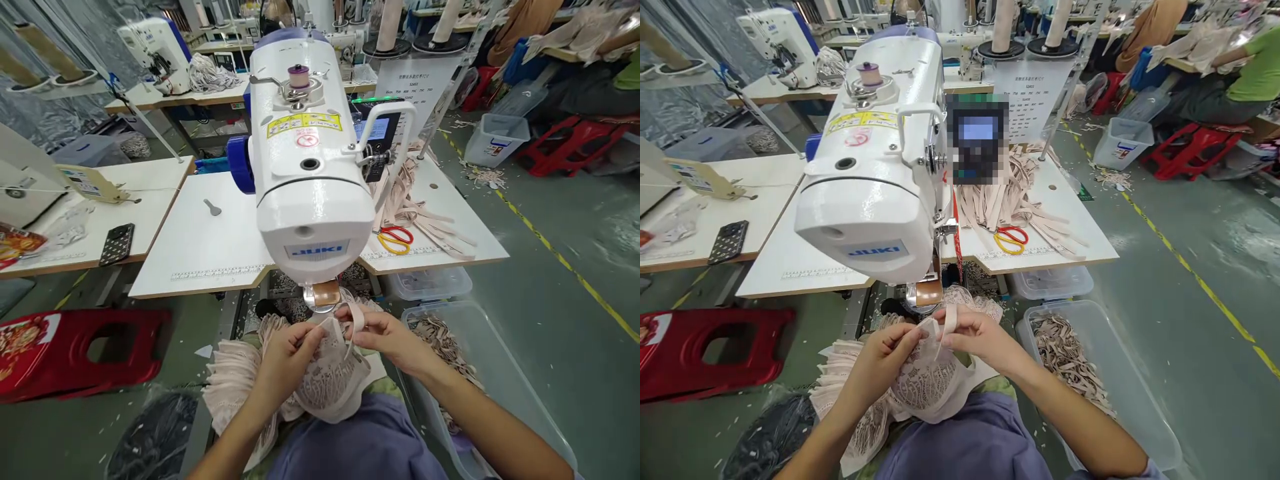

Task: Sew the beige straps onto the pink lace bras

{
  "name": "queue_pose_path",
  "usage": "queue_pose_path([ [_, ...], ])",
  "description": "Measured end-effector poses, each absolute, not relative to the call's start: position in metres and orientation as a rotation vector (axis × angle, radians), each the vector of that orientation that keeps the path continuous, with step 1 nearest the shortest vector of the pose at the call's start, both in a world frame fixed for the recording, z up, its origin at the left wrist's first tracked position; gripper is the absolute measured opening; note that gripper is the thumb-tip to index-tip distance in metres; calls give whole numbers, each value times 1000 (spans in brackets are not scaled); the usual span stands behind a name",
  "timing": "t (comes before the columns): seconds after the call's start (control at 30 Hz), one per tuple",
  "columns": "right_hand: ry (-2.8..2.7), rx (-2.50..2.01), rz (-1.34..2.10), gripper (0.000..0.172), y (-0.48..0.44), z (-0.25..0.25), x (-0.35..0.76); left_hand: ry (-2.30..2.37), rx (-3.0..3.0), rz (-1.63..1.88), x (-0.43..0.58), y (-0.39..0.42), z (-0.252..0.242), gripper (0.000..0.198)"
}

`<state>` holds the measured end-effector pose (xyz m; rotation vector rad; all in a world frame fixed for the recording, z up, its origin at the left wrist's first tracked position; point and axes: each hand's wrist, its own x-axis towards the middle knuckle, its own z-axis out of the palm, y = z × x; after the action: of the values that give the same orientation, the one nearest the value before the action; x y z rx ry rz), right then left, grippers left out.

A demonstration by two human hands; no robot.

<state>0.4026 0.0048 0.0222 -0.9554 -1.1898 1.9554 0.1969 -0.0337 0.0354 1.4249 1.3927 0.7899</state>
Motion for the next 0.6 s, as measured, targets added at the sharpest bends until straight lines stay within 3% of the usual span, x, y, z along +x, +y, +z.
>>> queue_pose_path([
  [0.17, -1429, -978, 1787, 25, 2, 25, 390, 1299, 1483, 786, 199, -43, 29, 35],
  [0.4, -1253, -1087, 1726, 29, 9, 11, 393, 1469, 1710, 1195, 225, -62, -9, 19],
  [0.6, -1246, -1141, 1680, 37, 47, 23, 395, 1369, 2401, 1174, 212, -36, 21, 32],
])
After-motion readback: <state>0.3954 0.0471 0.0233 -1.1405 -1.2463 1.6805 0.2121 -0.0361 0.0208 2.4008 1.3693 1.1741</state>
